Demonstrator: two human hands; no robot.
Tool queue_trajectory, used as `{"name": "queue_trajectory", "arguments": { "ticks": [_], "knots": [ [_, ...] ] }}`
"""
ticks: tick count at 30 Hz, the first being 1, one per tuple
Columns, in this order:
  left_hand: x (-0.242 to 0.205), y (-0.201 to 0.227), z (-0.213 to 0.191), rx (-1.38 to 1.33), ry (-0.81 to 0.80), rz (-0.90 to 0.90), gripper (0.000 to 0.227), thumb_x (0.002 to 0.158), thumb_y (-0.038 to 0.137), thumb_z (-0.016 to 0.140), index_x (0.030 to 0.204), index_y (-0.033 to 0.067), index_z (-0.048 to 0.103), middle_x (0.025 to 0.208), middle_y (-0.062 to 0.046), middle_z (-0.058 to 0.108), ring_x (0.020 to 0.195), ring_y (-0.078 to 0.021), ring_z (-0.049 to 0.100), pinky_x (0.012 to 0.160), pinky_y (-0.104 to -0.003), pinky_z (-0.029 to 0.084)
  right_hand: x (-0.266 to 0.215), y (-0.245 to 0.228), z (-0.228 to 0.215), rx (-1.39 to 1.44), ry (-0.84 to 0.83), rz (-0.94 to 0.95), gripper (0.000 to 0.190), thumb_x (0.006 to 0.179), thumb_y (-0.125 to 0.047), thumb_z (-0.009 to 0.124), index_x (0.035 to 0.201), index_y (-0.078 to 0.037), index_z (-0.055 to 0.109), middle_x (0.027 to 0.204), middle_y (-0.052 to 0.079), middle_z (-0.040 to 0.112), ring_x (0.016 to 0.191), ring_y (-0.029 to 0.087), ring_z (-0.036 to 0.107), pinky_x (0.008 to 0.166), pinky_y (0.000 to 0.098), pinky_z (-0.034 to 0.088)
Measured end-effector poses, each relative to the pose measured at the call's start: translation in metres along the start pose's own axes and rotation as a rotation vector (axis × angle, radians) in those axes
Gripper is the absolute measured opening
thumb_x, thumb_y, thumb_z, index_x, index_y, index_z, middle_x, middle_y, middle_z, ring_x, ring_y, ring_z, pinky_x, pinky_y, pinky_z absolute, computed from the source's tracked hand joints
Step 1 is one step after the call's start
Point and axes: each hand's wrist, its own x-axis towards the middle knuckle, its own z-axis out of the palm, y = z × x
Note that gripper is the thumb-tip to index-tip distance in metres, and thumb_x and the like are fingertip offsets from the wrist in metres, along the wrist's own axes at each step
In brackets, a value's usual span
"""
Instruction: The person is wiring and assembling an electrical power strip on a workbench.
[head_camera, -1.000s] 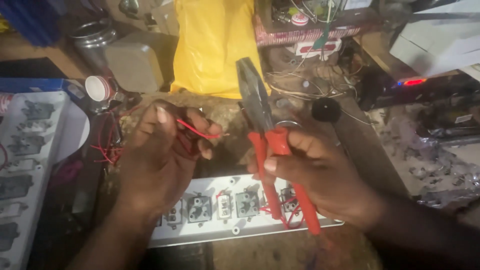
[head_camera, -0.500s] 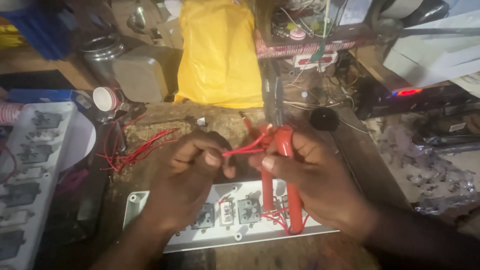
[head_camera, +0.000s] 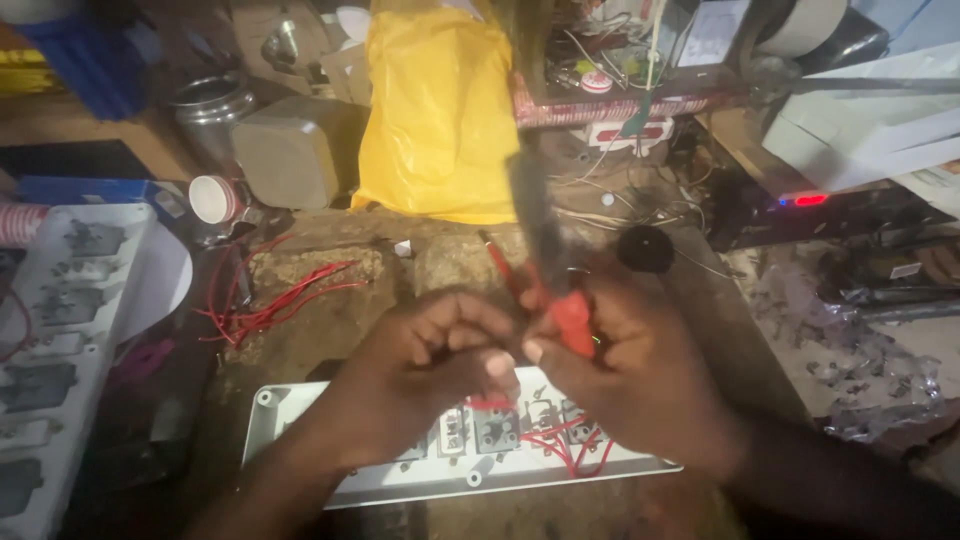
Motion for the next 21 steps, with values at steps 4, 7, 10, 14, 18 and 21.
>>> {"name": "queue_trajectory", "arguments": {
  "ticks": [4, 7, 10, 14, 18, 21],
  "knots": [
    [-0.002, -0.006, -0.002, -0.071, 0.018, -0.127, 0.013, 0.098, 0.01, 0.063, 0.106, 0.0005, 0.065, 0.087, -0.005, 0.071, 0.075, -0.0115, 0.066, 0.069, -0.029, 0.057, -0.001, -0.013, 0.005, -0.312, -0.059, -0.412, 0.018, 0.091, -0.006, 0.072, 0.106, -0.003, 0.062, 0.093, 0.003, 0.069, 0.091, 0.007, 0.064, 0.081, 0.0236, 0.052],
    [-0.004, 0.001, -0.006, 0.071, 0.049, -0.075, 0.012, 0.102, 0.011, 0.06, 0.103, 0.0001, 0.065, 0.084, -0.006, 0.07, 0.073, -0.0115, 0.066, 0.067, -0.03, 0.058, -0.001, -0.003, 0.001, -0.388, -0.062, -0.394, 0.019, 0.09, -0.006, 0.072, 0.107, -0.004, 0.065, 0.093, 0.002, 0.069, 0.092, 0.007, 0.063, 0.08, 0.0242, 0.052],
    [-0.007, 0.005, -0.012, 0.082, 0.119, 0.012, 0.013, 0.104, 0.013, 0.058, 0.102, 0.0017, 0.064, 0.085, -0.005, 0.069, 0.074, -0.011, 0.066, 0.067, -0.028, 0.058, 0.004, 0.011, -0.007, -0.274, -0.082, -0.154, 0.02, 0.091, -0.008, 0.071, 0.11, -0.002, 0.069, 0.092, 0.001, 0.072, 0.084, 0.005, 0.065, 0.072, 0.0243, 0.054],
    [-0.01, 0.006, -0.017, -0.233, 0.157, 0.104, 0.011, 0.104, 0.014, 0.057, 0.106, 0.0033, 0.059, 0.086, -0.003, 0.063, 0.073, -0.01, 0.057, 0.064, -0.026, 0.047, 0.018, -0.019, -0.011, -0.239, -0.195, -0.131, 0.041, 0.092, -0.013, 0.063, 0.133, -0.007, 0.062, 0.111, 0.002, 0.071, 0.094, 0.005, 0.067, 0.077, 0.0262, 0.057],
    [-0.01, 0.002, -0.017, -0.323, 0.142, 0.133, 0.012, 0.105, 0.016, 0.058, 0.108, 0.0041, 0.058, 0.085, -0.002, 0.06, 0.072, -0.0084, 0.051, 0.064, -0.025, 0.043, 0.02, -0.011, -0.021, -0.84, -0.114, -0.434, 0.036, 0.08, -0.016, 0.077, 0.113, -0.003, 0.069, 0.096, 0.01, 0.07, 0.099, 0.015, 0.074, 0.084, 0.0318, 0.058],
    [-0.012, 0.001, -0.016, -0.302, 0.131, 0.148, 0.011, 0.106, 0.015, 0.058, 0.11, 0.0042, 0.058, 0.084, -0.001, 0.058, 0.073, -0.0074, 0.05, 0.067, -0.024, 0.043, 0.02, -0.014, -0.013, -0.823, -0.121, -0.272, 0.032, 0.083, -0.021, 0.079, 0.113, -0.008, 0.074, 0.129, 0.011, 0.071, 0.09, 0.016, 0.076, 0.075, 0.0309, 0.058]
  ]
}}
